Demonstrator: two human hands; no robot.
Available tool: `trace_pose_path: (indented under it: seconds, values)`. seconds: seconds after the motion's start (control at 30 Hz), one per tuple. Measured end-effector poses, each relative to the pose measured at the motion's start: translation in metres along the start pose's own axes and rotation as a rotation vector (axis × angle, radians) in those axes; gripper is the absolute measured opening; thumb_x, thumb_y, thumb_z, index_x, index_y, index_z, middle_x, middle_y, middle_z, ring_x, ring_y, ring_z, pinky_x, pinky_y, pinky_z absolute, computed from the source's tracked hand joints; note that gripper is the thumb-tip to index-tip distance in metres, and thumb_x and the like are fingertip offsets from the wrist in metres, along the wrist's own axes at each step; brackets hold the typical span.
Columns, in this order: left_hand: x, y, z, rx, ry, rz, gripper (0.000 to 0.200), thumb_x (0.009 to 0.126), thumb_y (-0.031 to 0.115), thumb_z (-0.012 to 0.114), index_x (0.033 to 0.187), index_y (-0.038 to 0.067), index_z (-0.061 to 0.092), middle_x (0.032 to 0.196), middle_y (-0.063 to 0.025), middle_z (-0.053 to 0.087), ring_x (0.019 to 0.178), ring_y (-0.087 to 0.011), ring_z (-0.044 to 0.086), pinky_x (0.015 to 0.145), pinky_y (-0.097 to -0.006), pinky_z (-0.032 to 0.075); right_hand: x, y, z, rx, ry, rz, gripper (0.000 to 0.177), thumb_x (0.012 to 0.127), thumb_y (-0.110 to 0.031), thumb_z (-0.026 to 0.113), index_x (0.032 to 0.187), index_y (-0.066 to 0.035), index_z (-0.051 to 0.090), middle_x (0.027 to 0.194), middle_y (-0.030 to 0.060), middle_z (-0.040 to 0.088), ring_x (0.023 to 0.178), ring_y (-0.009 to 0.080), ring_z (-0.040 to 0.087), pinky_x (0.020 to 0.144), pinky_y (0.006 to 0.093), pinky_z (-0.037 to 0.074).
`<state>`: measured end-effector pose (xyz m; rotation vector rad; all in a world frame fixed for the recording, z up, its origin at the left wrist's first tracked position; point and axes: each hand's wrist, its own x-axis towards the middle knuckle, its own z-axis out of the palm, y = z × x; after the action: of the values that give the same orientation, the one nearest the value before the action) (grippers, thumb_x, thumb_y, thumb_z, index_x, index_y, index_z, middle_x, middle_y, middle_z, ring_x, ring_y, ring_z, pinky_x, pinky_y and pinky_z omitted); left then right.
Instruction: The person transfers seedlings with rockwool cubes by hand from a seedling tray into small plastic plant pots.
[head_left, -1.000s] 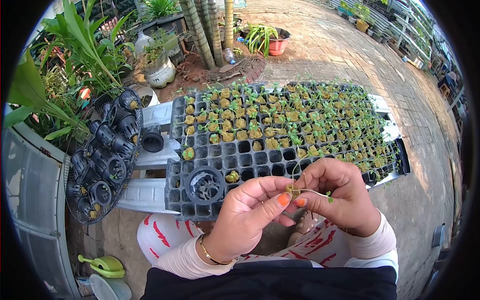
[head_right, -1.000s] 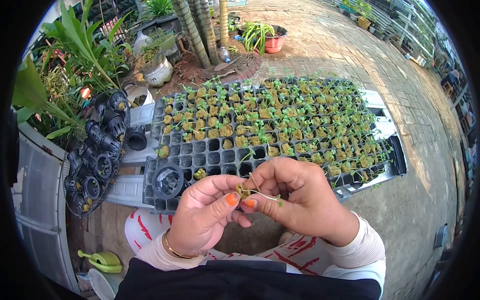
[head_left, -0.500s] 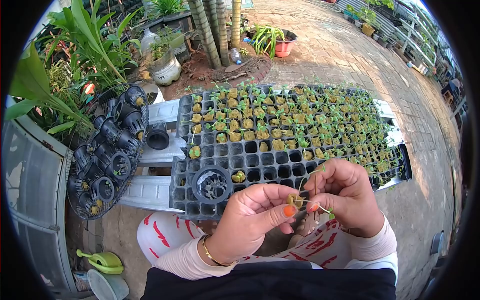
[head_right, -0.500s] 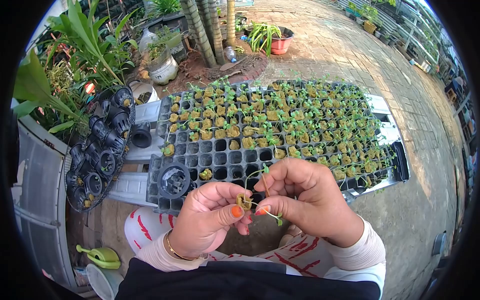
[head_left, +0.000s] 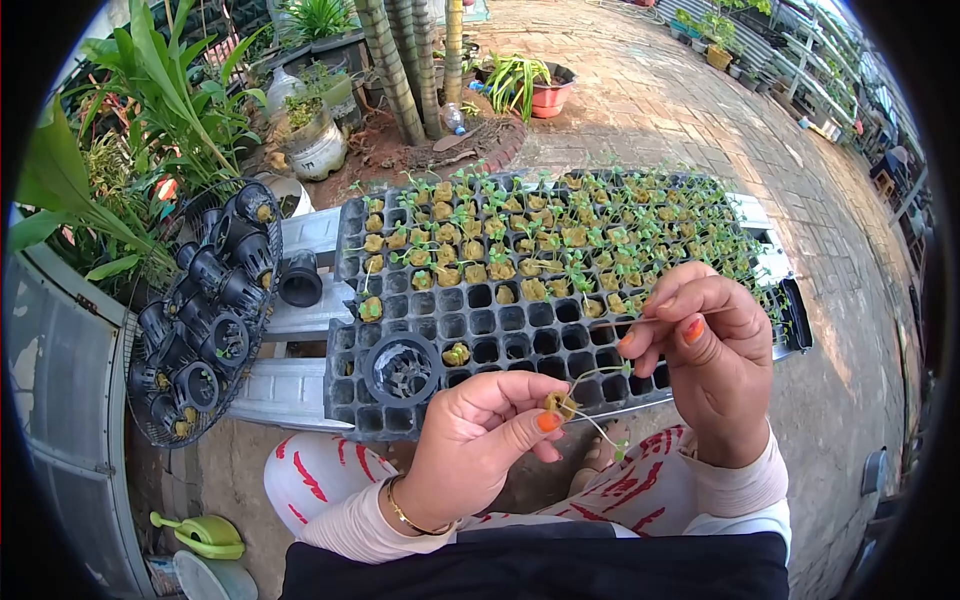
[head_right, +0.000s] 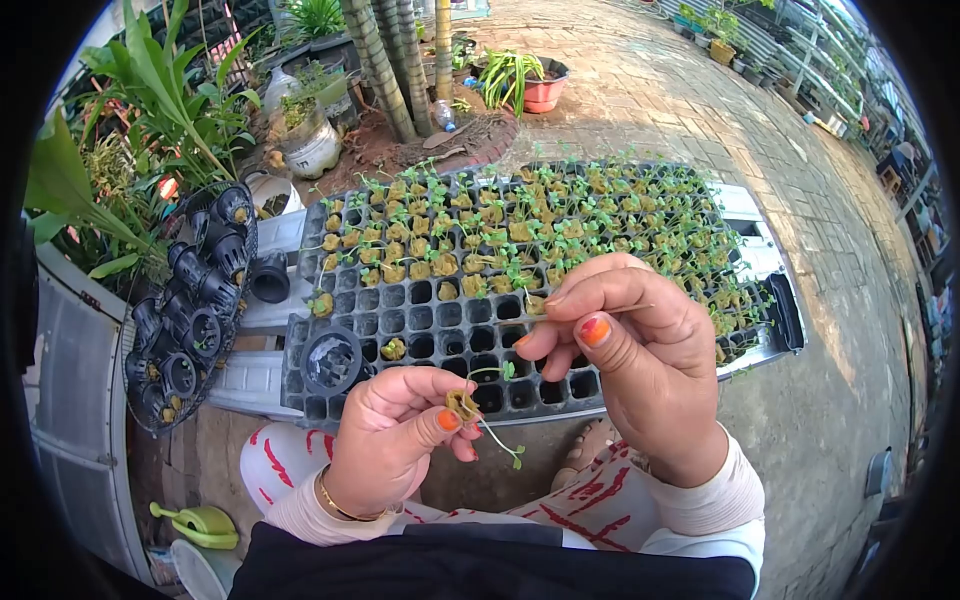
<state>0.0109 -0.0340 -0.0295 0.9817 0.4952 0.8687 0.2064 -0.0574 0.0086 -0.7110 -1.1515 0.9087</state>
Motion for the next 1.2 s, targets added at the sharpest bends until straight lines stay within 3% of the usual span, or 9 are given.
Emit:
trace_pose_path:
  seconds: [0.2, 0.27, 0.47, 0.6, 0.67, 0.73, 0.8, 0.83, 1.2]
  values:
    - [0.000, -0.002, -0.001, 0.002, -0.006, -0.010, 0.023, 0.083, 0.006, 0.062, 0.103, -0.005, 0.058, 0.085, -0.0131, 0.063, 0.075, -0.0176, 0.063, 0.060, -0.0271, 0.055, -0.007, -0.009, -0.001, -0.085, -0.037, -0.082, 0.016, 0.086, -0.013, 0.060, 0.091, 0.001, 0.058, 0.085, 0.0120, 0.059, 0.078, 0.0191, 0.063, 0.059, 0.0233, 0.048]
    - [-0.001, -0.002, 0.000, 0.017, 0.003, -0.019, 0.023, 0.083, 0.006, 0.062, 0.103, -0.005, 0.058, 0.085, -0.0133, 0.063, 0.075, -0.0174, 0.063, 0.060, -0.0270, 0.055, -0.005, -0.008, -0.003, -0.207, -0.150, -0.282, 0.014, 0.085, -0.013, 0.061, 0.090, 0.000, 0.059, 0.082, 0.0120, 0.062, 0.076, 0.0200, 0.060, 0.065, 0.0282, 0.047]
    - [-0.001, 0.000, 0.001, 0.022, 0.013, -0.058, 0.023, 0.083, 0.006, 0.062, 0.103, -0.006, 0.058, 0.086, -0.0140, 0.064, 0.073, -0.0166, 0.063, 0.061, -0.0259, 0.054, -0.014, -0.030, 0.005, -0.492, -0.204, -0.328, 0.009, 0.074, -0.011, 0.071, 0.080, -0.011, 0.064, 0.082, 0.0014, 0.066, 0.074, 0.0186, 0.055, 0.067, 0.0302, 0.044]
    - [-0.001, -0.001, 0.000, 0.060, 0.023, -0.068, 0.022, 0.083, 0.004, 0.062, 0.102, -0.006, 0.059, 0.086, -0.0138, 0.064, 0.072, -0.0157, 0.063, 0.062, -0.0254, 0.054, -0.015, -0.030, 0.004, -0.462, -0.135, -0.532, 0.010, 0.074, -0.021, 0.071, 0.081, -0.018, 0.065, 0.083, -0.0002, 0.067, 0.075, 0.0153, 0.053, 0.063, 0.0273, 0.039]
    - [-0.001, 0.000, 0.001, 0.087, 0.026, -0.044, 0.022, 0.083, 0.003, 0.062, 0.102, -0.006, 0.059, 0.087, -0.0137, 0.064, 0.072, -0.0152, 0.062, 0.062, -0.0252, 0.054, -0.021, -0.034, 0.004, -0.639, -0.157, -0.549, 0.016, 0.085, -0.039, 0.060, 0.078, -0.026, 0.053, 0.071, -0.0114, 0.057, 0.076, 0.0114, 0.047, 0.073, 0.0320, 0.034]
    - [-0.002, 0.000, 0.002, 0.113, 0.030, -0.027, 0.021, 0.083, 0.003, 0.061, 0.102, -0.007, 0.059, 0.087, -0.0136, 0.064, 0.072, -0.0147, 0.062, 0.062, -0.0249, 0.054, -0.024, -0.029, 0.018, -0.629, 0.029, -0.632, 0.014, 0.084, -0.035, 0.060, 0.077, -0.026, 0.053, 0.069, -0.0115, 0.057, 0.077, 0.0117, 0.048, 0.075, 0.0343, 0.034]
    - [-0.002, 0.000, 0.001, 0.158, 0.014, 0.000, 0.021, 0.084, 0.003, 0.061, 0.102, -0.006, 0.059, 0.087, -0.0131, 0.064, 0.073, -0.0137, 0.062, 0.063, -0.0242, 0.053, -0.020, -0.041, 0.014, -0.853, -0.204, -0.468, 0.010, 0.084, -0.028, 0.061, 0.076, -0.025, 0.055, 0.070, -0.0107, 0.059, 0.076, 0.0124, 0.048, 0.077, 0.0353, 0.034]
    - [-0.003, 0.000, 0.002, 0.157, 0.012, -0.003, 0.021, 0.084, 0.003, 0.061, 0.102, -0.006, 0.059, 0.087, -0.0131, 0.064, 0.073, -0.0137, 0.062, 0.063, -0.0242, 0.053, -0.014, -0.038, 0.011, -0.788, -0.278, -0.523, 0.018, 0.065, -0.014, 0.069, 0.084, -0.015, 0.068, 0.084, -0.0023, 0.066, 0.075, 0.0155, 0.053, 0.066, 0.0317, 0.035]
    - [-0.004, 0.004, 0.003, 0.215, 0.005, -0.006, 0.019, 0.084, 0.002, 0.060, 0.101, -0.007, 0.059, 0.085, -0.0104, 0.065, 0.071, -0.0116, 0.062, 0.065, -0.0220, 0.051, -0.008, -0.030, 0.014, -0.934, -0.384, -0.432, 0.023, 0.061, -0.010, 0.064, 0.083, -0.012, 0.069, 0.079, -0.0040, 0.064, 0.074, 0.0157, 0.052, 0.072, 0.0330, 0.031]
